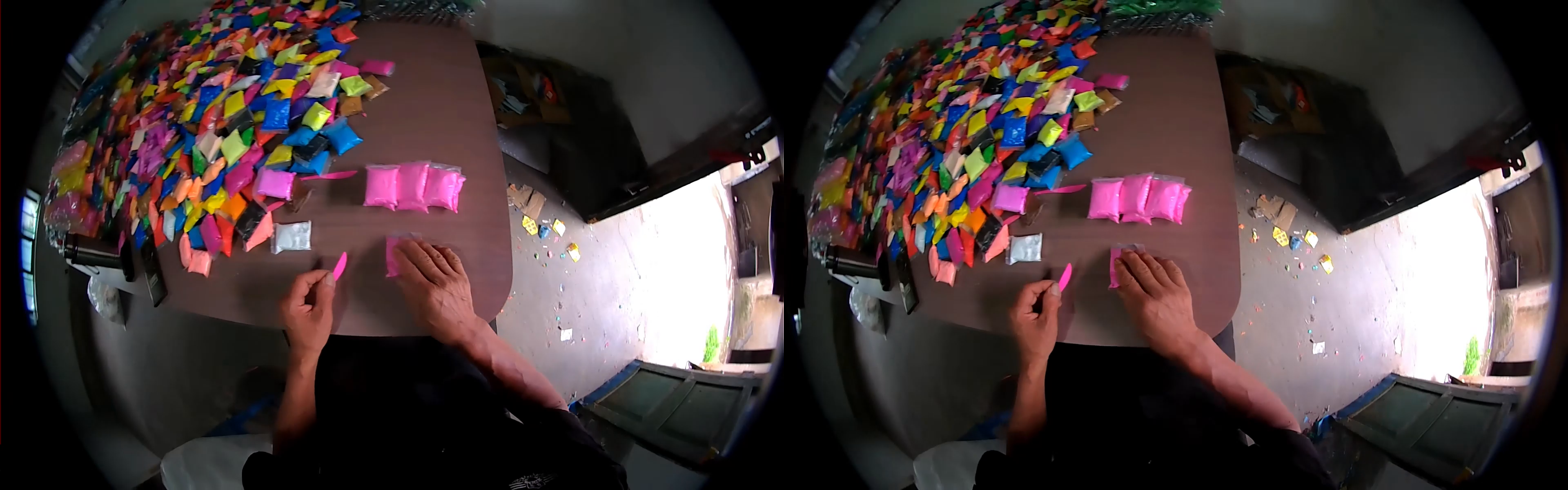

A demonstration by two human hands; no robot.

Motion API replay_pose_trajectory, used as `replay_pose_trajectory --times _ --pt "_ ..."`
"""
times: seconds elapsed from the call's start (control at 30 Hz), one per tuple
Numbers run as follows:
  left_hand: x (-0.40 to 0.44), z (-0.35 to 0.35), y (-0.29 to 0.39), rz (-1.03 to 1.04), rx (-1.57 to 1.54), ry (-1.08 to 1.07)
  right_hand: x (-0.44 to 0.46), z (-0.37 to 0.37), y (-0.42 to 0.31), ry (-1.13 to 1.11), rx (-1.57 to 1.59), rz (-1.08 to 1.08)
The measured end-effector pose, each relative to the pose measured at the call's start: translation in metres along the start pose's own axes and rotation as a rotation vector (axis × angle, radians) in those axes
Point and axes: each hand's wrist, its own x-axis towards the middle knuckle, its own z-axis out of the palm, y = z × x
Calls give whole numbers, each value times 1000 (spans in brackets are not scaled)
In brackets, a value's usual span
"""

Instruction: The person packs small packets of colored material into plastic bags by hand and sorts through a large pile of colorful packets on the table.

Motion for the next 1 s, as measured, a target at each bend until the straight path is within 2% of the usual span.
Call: replay_pose_trajectory --times 0.1,0.17,0.33,0.53,0.6,0.73,0.8,0.83,0.93,1.0 --pt "1 5 5 110 43 44 20 6 -8 17 20 -3" --pt "-1 5 9 57 83 22 31 0 -13 2 20 -23" --pt "1 8 3 201 174 54 47 12 -16 28 40 -53" --pt "12 -4 12 369 404 5 50 20 -15 47 34 -18" --pt "15 -11 7 446 487 -99 53 19 -18 8 52 14" --pt "23 -23 6 523 422 -73 55 29 -20 21 7 -40" --pt "31 -41 5 579 402 -45 56 27 -22 -8 -25 8" --pt "40 -55 1 573 414 -27 56 29 -22 -10 -15 -11" --pt "84 -126 -5 361 338 185 55 30 -21 -62 -47 20" --pt "110 -190 -37 169 459 153 52 37 -17 -36 -42 -7"
